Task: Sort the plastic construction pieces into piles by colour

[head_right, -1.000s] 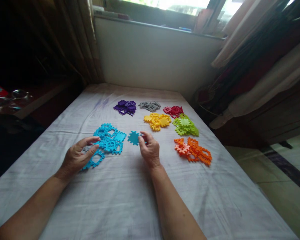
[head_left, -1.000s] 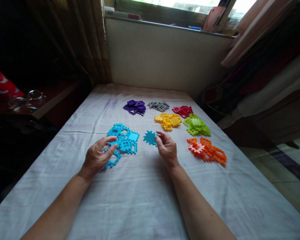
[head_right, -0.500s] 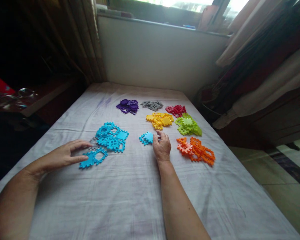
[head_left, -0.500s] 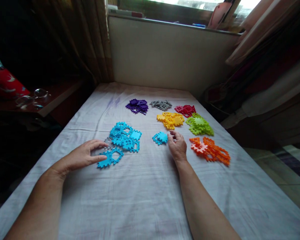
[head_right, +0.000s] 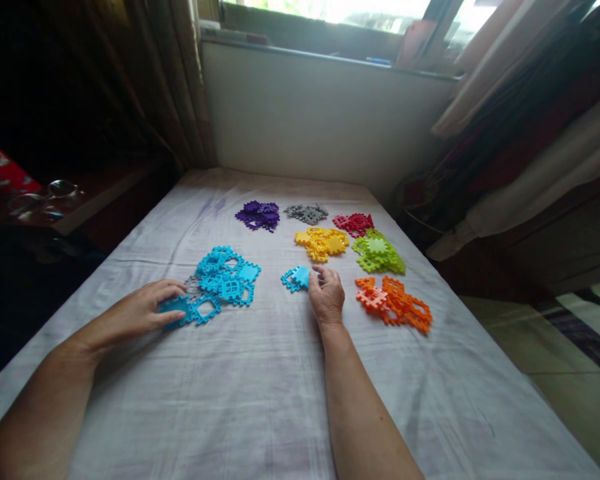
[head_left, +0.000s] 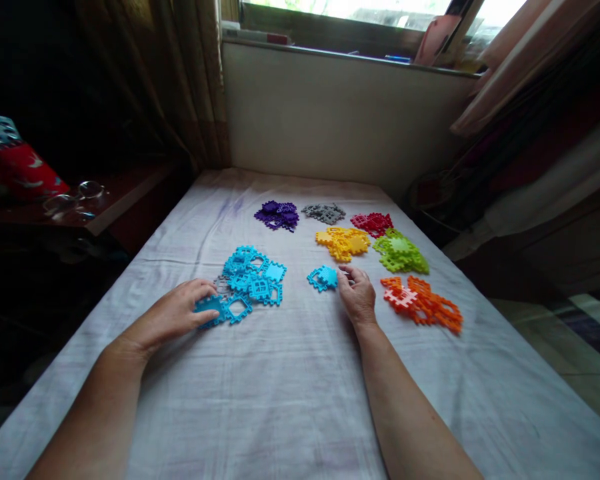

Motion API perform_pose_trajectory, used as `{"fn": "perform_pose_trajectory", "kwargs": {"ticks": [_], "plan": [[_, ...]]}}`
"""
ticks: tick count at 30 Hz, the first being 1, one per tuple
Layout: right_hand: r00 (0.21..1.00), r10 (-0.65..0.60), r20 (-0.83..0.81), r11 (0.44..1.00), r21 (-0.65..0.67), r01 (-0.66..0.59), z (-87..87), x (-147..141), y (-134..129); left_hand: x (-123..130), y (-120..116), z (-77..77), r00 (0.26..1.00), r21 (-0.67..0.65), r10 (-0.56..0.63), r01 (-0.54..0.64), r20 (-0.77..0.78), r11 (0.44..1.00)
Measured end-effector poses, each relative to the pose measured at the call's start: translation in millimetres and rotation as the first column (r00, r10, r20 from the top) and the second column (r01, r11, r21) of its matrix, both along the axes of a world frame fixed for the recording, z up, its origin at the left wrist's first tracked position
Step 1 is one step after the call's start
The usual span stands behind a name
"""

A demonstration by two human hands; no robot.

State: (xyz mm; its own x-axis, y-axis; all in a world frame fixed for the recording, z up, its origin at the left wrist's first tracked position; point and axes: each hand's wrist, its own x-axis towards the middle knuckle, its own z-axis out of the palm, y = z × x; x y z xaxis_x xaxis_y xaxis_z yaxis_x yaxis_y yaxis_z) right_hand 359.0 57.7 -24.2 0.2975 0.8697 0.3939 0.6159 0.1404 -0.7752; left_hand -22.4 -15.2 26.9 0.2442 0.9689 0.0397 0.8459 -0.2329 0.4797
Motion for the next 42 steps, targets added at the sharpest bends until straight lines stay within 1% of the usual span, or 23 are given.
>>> {"fn": "perform_pose_trajectory", "kwargs": {"ticks": [3,6,8,10,11,12,14,15,16,18,21,23,25,27,28,29,30,32,35,38,42], "plan": [[1.000,-0.003,-0.025,1.000,-0.003,0.003,4.8,0.4,-0.6,-2.3,3.1,4.1,0.993,-0.007,0.030,-0.029,0.115,1.000],[1.000,0.005,-0.007,0.999,0.042,-0.005,15.2,-3.2,-5.0,4.7,4.6,9.8,0.956,0.018,0.130,-0.139,0.263,0.990],[0.998,0.060,0.001,0.995,0.083,-0.060,24.0,-12.4,-12.0,17.9,4.8,12.0,0.893,0.022,0.193,-0.220,0.406,0.975],[0.979,0.201,-0.015,0.976,0.088,-0.199,31.9,-28.2,-22.3,37.4,3.9,11.9,0.800,-0.011,0.232,-0.271,0.553,0.962],[0.954,0.299,-0.030,0.952,0.079,-0.296,34.9,-37.8,-28.3,48.4,2.9,11.0,0.754,-0.032,0.242,-0.282,0.610,0.959],[0.912,0.407,-0.044,0.913,0.061,-0.404,37.2,-47.9,-34.5,59.5,1.6,9.6,0.722,-0.048,0.247,-0.285,0.646,0.957],[0.814,0.576,-0.074,0.817,0.044,-0.575,39.4,-67.2,-46.3,79.5,-1.7,6.5,0.705,-0.061,0.229,-0.255,0.671,0.965],[0.772,0.628,-0.098,0.778,0.041,-0.627,39.6,-75.6,-51.4,87.5,-3.5,4.9,0.713,-0.056,0.210,-0.233,0.669,0.971],[0.745,0.655,-0.129,0.754,0.043,-0.656,39.3,-82.7,-55.6,93.8,-5.2,3.5,0.726,-0.042,0.190,-0.217,0.661,0.975],[0.719,0.664,-0.204,0.740,0.042,-0.671,38.1,-92.6,-60.9,101.3,-7.8,1.4,0.757,-0.010,0.162,-0.201,0.633,0.980],[0.716,0.635,-0.288,0.753,0.025,-0.658,36.4,-95.0,-58.7,99.8,-8.8,1.2,0.795,0.027,0.132,-0.184,0.593,0.983],[0.747,0.583,-0.321,0.793,0.026,-0.608,35.9,-86.5,-50.3,89.6,-7.1,3.2,0.832,0.080,0.123,-0.196,0.540,0.977],[0.807,0.468,-0.360,0.870,0.027,-0.492,34.7,-69.8,-37.9,72.1,-3.6,5.5,0.878,0.183,0.166,-0.272,0.448,0.945],[0.868,0.298,-0.398,0.946,0.002,-0.324,31.5,-47.6,-24.3,50.3,1.4,5.6,0.907,0.291,0.266,-0.364,0.327,0.885],[0.891,0.216,-0.399,0.970,-0.014,-0.242,29.0,-36.3,-18.1,39.4,4.0,4.4,0.910,0.329,0.322,-0.397,0.260,0.857],[0.911,0.150,-0.385,0.984,-0.029,-0.175,26.1,-25.7,-12.7,29.4,6.4,2.2,0.909,0.339,0.371,-0.416,0.192,0.844],[0.925,0.103,-0.365,0.990,-0.048,-0.129,22.9,-16.6,-8.2,21.0,8.5,-0.7,0.904,0.324,0.407,-0.426,0.127,0.845],[0.950,0.046,-0.308,0.993,-0.086,-0.076,17.2,-3.8,-2.5,10.3,10.9,-7.3,0.899,0.250,0.439,-0.425,-0.001,0.870],[0.974,0.020,-0.226,0.989,-0.137,-0.052,12.6,2.6,-0.8,7.8,10.7,-14.8,0.897,0.159,0.416,-0.394,-0.147,0.905],[0.986,0.018,-0.165,0.983,-0.178,-0.048,13.2,1.7,-2.7,11.8,8.7,-17.5,0.902,0.145,0.388,-0.365,-0.190,0.920],[0.994,-0.017,-0.104,0.980,-0.199,-0.004,15.9,1.3,-3.4,11.7,8.6,-18.3,0.913,0.163,0.370,-0.344,-0.169,0.925]]}}
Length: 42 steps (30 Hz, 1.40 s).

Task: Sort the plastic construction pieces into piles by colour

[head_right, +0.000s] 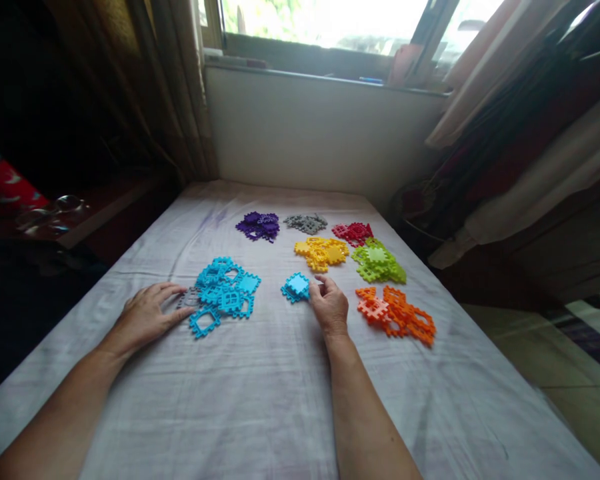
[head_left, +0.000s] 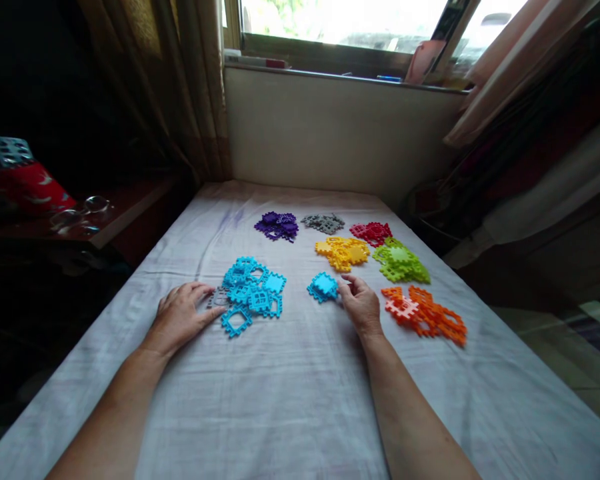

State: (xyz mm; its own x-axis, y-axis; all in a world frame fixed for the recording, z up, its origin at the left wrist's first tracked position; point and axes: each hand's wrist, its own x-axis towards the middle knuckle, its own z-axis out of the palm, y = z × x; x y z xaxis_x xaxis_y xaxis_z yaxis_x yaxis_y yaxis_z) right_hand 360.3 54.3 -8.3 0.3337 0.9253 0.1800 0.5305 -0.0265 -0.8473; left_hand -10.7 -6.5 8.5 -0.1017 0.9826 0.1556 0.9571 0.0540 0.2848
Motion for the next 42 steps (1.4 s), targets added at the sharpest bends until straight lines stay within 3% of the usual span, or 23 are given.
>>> {"fn": "perform_pose_trajectory", "kwargs": {"ticks": [6,10,13,16,18,23,27,29,31,34,38,42], "plan": [[1.000,-0.013,0.008,0.997,0.072,0.013,2.9,-1.2,-1.8,-19.7,2.9,7.0,0.993,-0.004,0.040,-0.040,0.108,0.999],[0.995,0.103,-0.005,0.979,0.177,-0.101,11.4,-23.4,-14.4,-19.9,2.5,15.2,0.947,0.012,0.098,-0.107,0.305,0.994],[0.948,0.314,-0.057,0.935,0.195,-0.298,20.8,-56.7,-29.0,3.3,1.0,17.2,0.918,0.138,-0.035,-0.022,0.395,0.990],[0.861,0.486,-0.151,0.873,0.142,-0.467,28.9,-91.8,-37.5,31.7,-0.3,12.8,0.910,0.317,-0.242,0.133,0.337,0.939],[0.805,0.535,-0.256,0.842,0.082,-0.533,31.9,-110.0,-35.9,43.4,-0.4,7.0,0.911,0.395,-0.304,0.179,0.280,0.901],[0.684,0.572,-0.453,0.763,-0.013,-0.646,31.2,-133.5,-17.2,44.9,2.1,-6.4,0.920,0.442,-0.289,0.151,0.265,0.884],[0.657,0.622,-0.425,0.714,-0.038,-0.700,33.8,-133.0,7.4,41.2,4.2,-10.6,0.913,0.411,-0.274,0.135,0.301,0.902],[0.683,0.620,-0.386,0.734,-0.023,-0.679,39.9,-123.2,30.8,39.8,5.5,-12.4,0.912,0.403,-0.246,0.100,0.328,0.910],[0.754,0.541,-0.372,0.808,-0.020,-0.589,48.7,-106.6,62.9,37.5,7.2,-14.9,0.909,0.399,-0.194,0.033,0.369,0.916],[0.915,0.218,-0.340,0.961,-0.089,-0.262,62.1,-74.6,117.2,32.6,10.1,-19.3,0.894,0.387,-0.115,-0.069,0.432,0.919],[0.947,0.050,-0.319,0.989,-0.120,-0.092,73.1,-37.8,172.2,27.7,12.7,-22.7,0.872,0.341,-0.065,-0.119,0.484,0.933],[0.956,-0.025,-0.293,0.992,-0.124,-0.012,70.9,-21.5,187.7,27.4,13.6,-20.7,0.853,0.301,-0.044,-0.134,0.519,0.944]]}}
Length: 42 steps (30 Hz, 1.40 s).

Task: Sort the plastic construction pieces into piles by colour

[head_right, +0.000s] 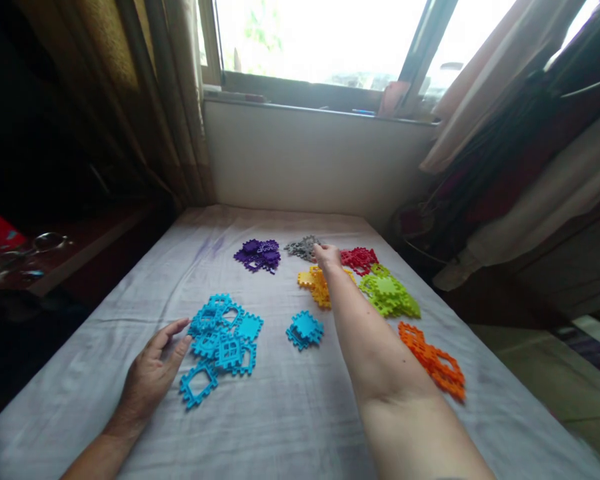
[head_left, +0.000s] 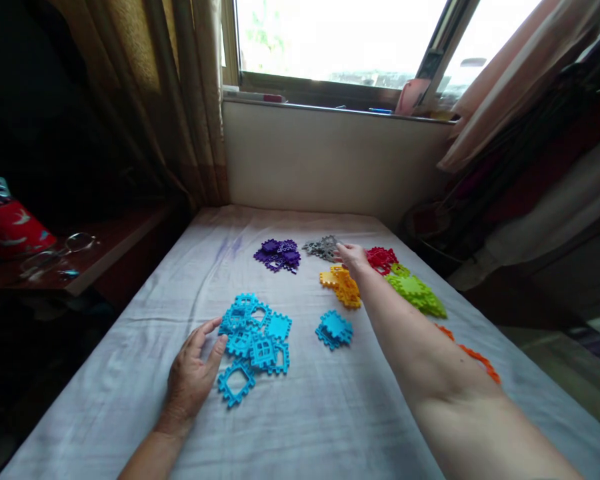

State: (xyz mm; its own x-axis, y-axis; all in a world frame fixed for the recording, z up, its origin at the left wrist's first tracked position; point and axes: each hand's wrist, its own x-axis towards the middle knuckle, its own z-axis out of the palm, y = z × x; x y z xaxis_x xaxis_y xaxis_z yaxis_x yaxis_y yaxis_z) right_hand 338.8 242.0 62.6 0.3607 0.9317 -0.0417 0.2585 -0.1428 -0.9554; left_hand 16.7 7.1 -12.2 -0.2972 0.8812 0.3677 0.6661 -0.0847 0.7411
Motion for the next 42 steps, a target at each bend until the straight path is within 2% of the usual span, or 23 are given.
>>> {"fn": "perform_pose_trajectory", "kwargs": {"ticks": [2,4,7,9,12,15,18,20,23,27,30,33,35,38,40,42], "plan": [[1.000,-0.017,0.013,1.000,0.022,0.017,-8.0,-1.6,-10.3,1.3,0.2,2.2,1.000,-0.001,-0.002,0.002,0.014,1.000],[0.999,0.020,0.028,0.996,0.081,-0.023,-19.4,-10.2,-33.3,2.9,0.4,4.3,1.000,0.000,-0.003,0.003,0.021,1.000],[0.962,0.197,0.188,0.957,0.177,-0.230,-35.7,-33.4,-85.0,4.6,0.8,6.5,1.000,-0.014,0.002,-0.001,0.021,1.000],[0.845,0.322,0.426,0.890,0.169,-0.424,-41.6,-51.5,-121.4,4.9,0.9,7.2,1.000,-0.024,0.001,0.000,0.020,1.000],[0.611,0.369,0.700,0.796,0.101,-0.597,-42.5,-72.9,-161.6,4.4,1.1,7.7,1.000,-0.028,-0.012,0.013,0.026,1.000],[0.440,0.381,0.813,0.774,-0.020,-0.633,-40.4,-81.5,-178.3,3.6,1.4,7.8,0.999,-0.037,-0.023,0.024,0.028,0.999],[0.388,0.405,0.828,0.780,-0.091,-0.619,-39.4,-82.8,-182.3,3.1,2.0,7.6,0.999,-0.032,-0.030,0.030,0.020,0.999],[0.419,0.387,0.821,0.810,-0.086,-0.579,-39.7,-84.6,-185.1,2.9,2.6,7.4,0.999,-0.025,-0.035,0.036,0.016,0.999],[0.516,0.309,0.799,0.856,0.002,-0.517,-42.2,-90.2,-191.2,2.3,3.2,6.9,0.999,-0.032,-0.041,0.041,0.010,0.999],[0.673,0.281,0.684,0.828,0.181,-0.530,-44.7,-84.6,-188.6,1.3,3.2,6.4,0.999,-0.058,-0.044,0.044,0.003,0.997],[0.841,0.219,0.494,0.867,0.298,-0.400,-41.9,-54.8,-172.3,1.0,2.8,6.8,0.999,-0.064,-0.047,0.047,-0.001,0.997],[0.964,0.140,0.228,0.948,0.249,-0.196,-39.1,-12.4,-154.4,1.4,2.5,7.6,0.999,-0.060,-0.050,0.049,-0.009,0.997],[0.985,0.149,0.092,0.974,0.160,-0.162,-39.8,10.3,-146.8,1.8,2.5,8.0,0.998,-0.061,-0.054,0.053,-0.021,0.997],[0.977,0.213,-0.011,0.973,0.091,-0.211,-44.2,24.4,-142.1,2.3,2.4,8.9,0.997,-0.067,-0.066,0.064,-0.039,0.996],[0.974,0.227,-0.017,0.972,0.059,-0.226,-47.6,23.2,-141.1,2.7,2.1,9.8,0.996,-0.075,-0.078,0.074,-0.049,0.994],[0.976,0.211,0.046,0.977,0.017,-0.212,-49.8,19.7,-140.4,3.5,1.4,10.8,0.995,-0.085,-0.087,0.082,-0.058,0.993]]}}
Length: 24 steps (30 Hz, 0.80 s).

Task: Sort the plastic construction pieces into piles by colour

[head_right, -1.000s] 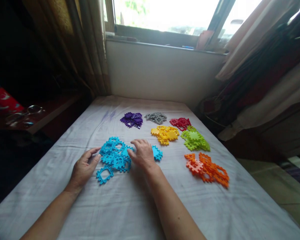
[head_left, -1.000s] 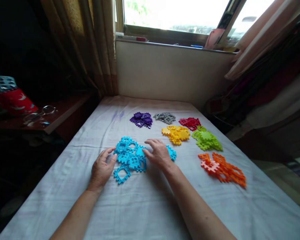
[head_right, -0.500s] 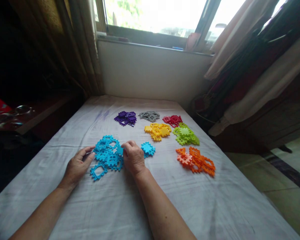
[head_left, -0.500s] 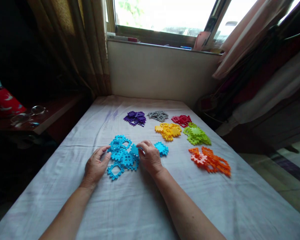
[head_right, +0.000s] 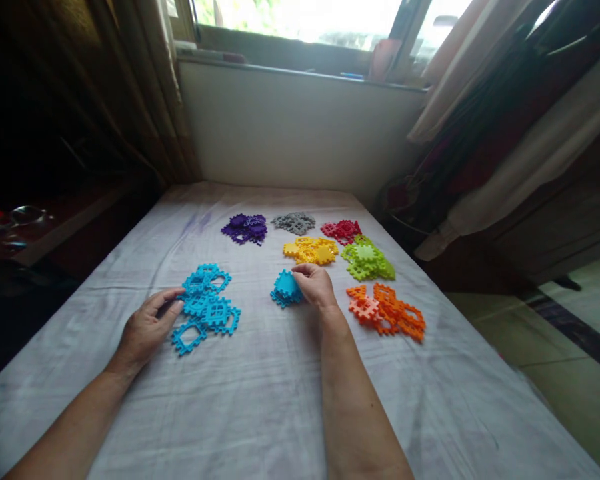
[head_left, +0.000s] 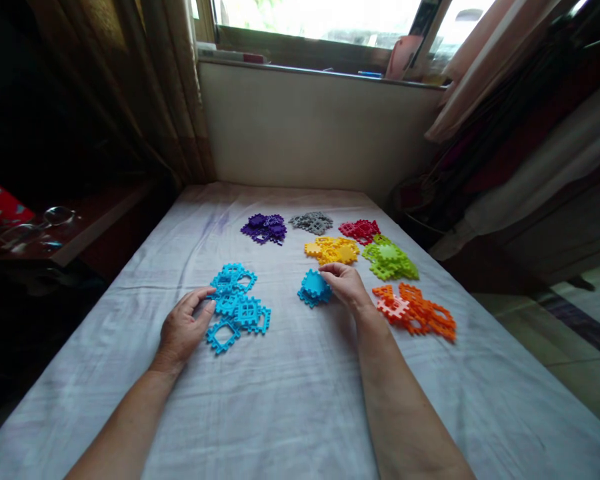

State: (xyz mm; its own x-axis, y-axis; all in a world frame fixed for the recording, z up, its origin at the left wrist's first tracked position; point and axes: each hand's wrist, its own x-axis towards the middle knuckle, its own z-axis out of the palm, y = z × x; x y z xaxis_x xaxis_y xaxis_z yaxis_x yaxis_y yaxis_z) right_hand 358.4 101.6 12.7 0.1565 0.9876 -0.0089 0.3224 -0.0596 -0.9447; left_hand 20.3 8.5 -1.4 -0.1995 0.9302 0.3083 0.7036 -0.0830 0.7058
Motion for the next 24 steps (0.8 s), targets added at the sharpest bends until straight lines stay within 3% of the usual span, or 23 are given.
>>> {"fn": "perform_pose_trajectory", "kwargs": {"ticks": [6,8,10,12,15,18,21,24], "plan": [[0.932,-0.052,0.359,0.998,0.004,0.055,10.3,-5.4,-0.8,2.9,-1.6,1.8,1.000,-0.010,-0.026,0.026,-0.008,1.000],[0.911,-0.022,0.412,0.999,0.036,0.008,19.4,-15.2,-6.5,3.0,-1.8,1.7,1.000,-0.005,-0.025,0.025,0.003,1.000],[0.894,0.074,0.443,0.989,0.083,-0.123,28.4,-32.8,-16.6,2.7,-1.8,1.3,1.000,-0.002,-0.028,0.028,0.006,1.000],[0.845,0.225,0.485,0.936,0.134,-0.326,34.4,-55.1,-29.4,2.1,-1.8,0.6,0.999,0.004,-0.033,0.033,0.003,0.999],[0.681,0.449,0.579,0.769,0.137,-0.624,35.0,-85.8,-47.7,1.5,-1.5,-0.4,0.999,0.025,-0.040,0.040,0.001,0.999],[0.500,0.536,0.681,0.654,0.040,-0.755,29.8,-103.9,-58.4,1.4,-0.8,-1.0,0.999,0.045,-0.040,0.040,0.008,0.998],[0.412,0.527,0.744,0.637,-0.024,-0.771,27.4,-109.2,-60.7,1.1,0.0,-1.3,0.999,0.052,-0.046,0.045,0.008,0.998],[0.419,0.506,0.754,0.658,-0.023,-0.753,31.7,-103.8,-57.5,0.6,0.3,-1.7,0.999,0.052,-0.047,0.047,-0.002,0.998]]}}
